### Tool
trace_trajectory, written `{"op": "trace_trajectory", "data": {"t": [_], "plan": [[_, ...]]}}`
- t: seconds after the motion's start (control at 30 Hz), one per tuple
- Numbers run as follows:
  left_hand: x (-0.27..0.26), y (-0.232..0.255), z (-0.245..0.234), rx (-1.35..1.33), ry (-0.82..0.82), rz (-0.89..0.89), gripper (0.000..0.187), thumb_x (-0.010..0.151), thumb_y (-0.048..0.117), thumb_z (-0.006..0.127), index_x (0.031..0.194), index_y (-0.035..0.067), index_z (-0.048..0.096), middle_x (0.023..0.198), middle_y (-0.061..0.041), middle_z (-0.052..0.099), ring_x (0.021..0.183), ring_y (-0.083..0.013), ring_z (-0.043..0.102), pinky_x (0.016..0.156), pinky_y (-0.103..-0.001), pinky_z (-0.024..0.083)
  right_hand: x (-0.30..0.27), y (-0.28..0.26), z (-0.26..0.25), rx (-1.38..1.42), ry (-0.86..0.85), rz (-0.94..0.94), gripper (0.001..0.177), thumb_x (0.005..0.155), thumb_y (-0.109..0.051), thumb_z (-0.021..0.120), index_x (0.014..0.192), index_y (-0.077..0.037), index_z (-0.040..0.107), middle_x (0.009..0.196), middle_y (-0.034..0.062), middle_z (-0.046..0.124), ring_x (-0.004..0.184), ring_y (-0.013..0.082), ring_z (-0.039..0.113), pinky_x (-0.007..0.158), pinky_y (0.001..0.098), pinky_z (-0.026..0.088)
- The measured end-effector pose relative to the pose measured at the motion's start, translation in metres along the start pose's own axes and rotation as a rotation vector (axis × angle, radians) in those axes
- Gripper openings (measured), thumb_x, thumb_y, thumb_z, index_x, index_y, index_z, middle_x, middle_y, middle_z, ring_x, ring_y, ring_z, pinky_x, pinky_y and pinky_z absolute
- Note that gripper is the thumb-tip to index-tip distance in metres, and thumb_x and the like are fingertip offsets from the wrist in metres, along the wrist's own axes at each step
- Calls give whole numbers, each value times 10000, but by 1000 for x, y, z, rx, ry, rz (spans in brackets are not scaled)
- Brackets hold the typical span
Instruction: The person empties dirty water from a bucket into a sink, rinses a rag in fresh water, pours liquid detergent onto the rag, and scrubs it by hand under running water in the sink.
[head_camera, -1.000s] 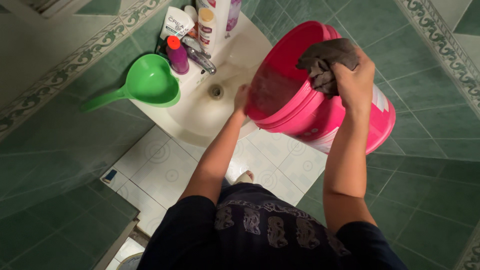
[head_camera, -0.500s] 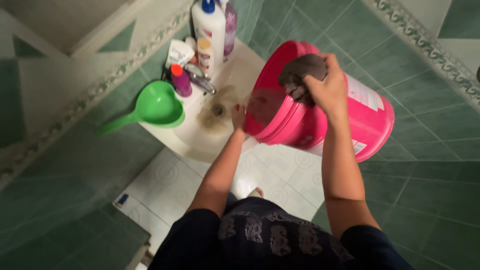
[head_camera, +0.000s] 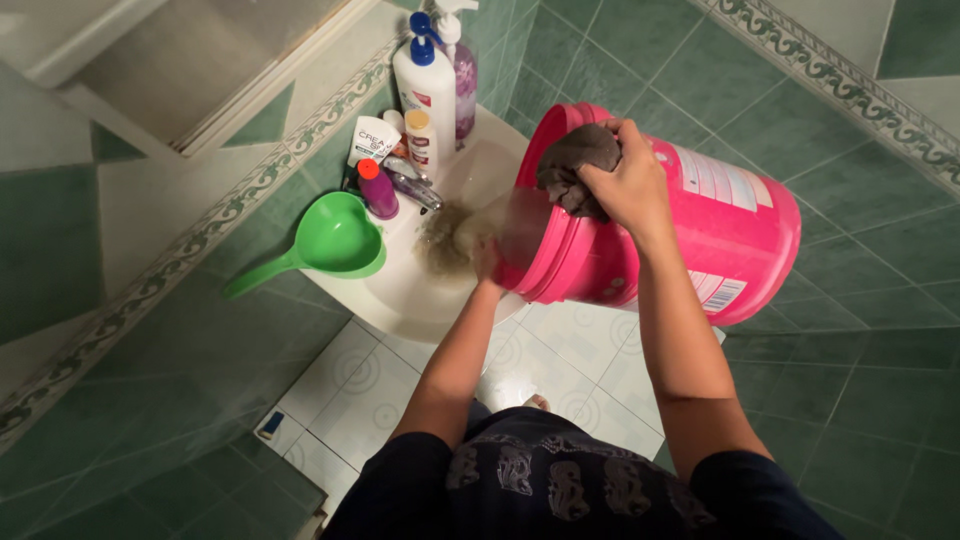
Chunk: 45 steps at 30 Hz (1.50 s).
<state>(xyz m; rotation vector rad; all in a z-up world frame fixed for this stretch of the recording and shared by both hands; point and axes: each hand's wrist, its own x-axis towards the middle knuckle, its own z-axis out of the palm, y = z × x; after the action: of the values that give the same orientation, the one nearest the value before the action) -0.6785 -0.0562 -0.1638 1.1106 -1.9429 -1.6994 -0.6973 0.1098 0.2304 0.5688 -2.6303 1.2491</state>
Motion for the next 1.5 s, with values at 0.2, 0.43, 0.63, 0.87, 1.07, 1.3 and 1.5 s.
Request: {"op": "trace_trajectory", "data": {"t": [0.2,0.43,0.63,0.87,1.07,1.3,1.5], "plan": [[-8,3,-1,-722,-233,-98,472,953,286,526,1312,-7,615,1267,-151,675,1125,-281,646,959,-428,515,0,-4,3,-16,-1,-56,507,805,-254,765,1252,-59,630,1158,207,716,1096,382,696,933,441,543],[11,3,-12,-590,-136,-330,282,882,184,560,1117,31,592,1059,-166,624,911,-326,600,762,-501,518,2,-8,9,-20,-16,-62,518,780,-233,761,1247,-46,636,1145,202,716,1088,376,700,937,439,542],[13,6,-28,-359,-108,-108,482,869,207,597,1316,27,595,1205,-100,666,1060,-233,641,916,-389,514,3,-11,16,20,-24,-74,494,799,-238,755,1241,-49,642,1168,193,721,1103,366,707,940,437,550],[13,-1,-26,-136,-70,-104,624,838,225,617,1425,26,544,1397,-220,605,1234,-331,610,1003,-405,493,4,-17,28,-29,-32,-116,509,773,-231,778,1225,-45,638,1165,209,706,1096,392,683,934,470,539],[4,-4,-33,-64,-91,-96,645,842,226,590,1449,14,541,1307,-289,660,1190,-387,643,1002,-426,494,3,-24,38,-53,-40,-124,514,778,-248,790,1230,-55,640,1162,215,692,1100,407,668,939,479,530],[6,-11,-33,-22,14,131,570,856,244,677,1334,-55,589,1226,-308,670,1116,-425,645,941,-465,500,1,-35,63,-103,-25,-137,546,751,-263,824,1229,-74,639,1130,224,663,1061,431,652,911,500,526],[4,-14,-38,-199,-149,-108,572,806,274,643,1276,-46,592,1118,-266,706,1030,-431,700,857,-501,560,0,-44,85,-148,-40,-140,555,750,-272,849,1227,-91,631,1108,227,658,1041,452,646,891,521,524]]}}
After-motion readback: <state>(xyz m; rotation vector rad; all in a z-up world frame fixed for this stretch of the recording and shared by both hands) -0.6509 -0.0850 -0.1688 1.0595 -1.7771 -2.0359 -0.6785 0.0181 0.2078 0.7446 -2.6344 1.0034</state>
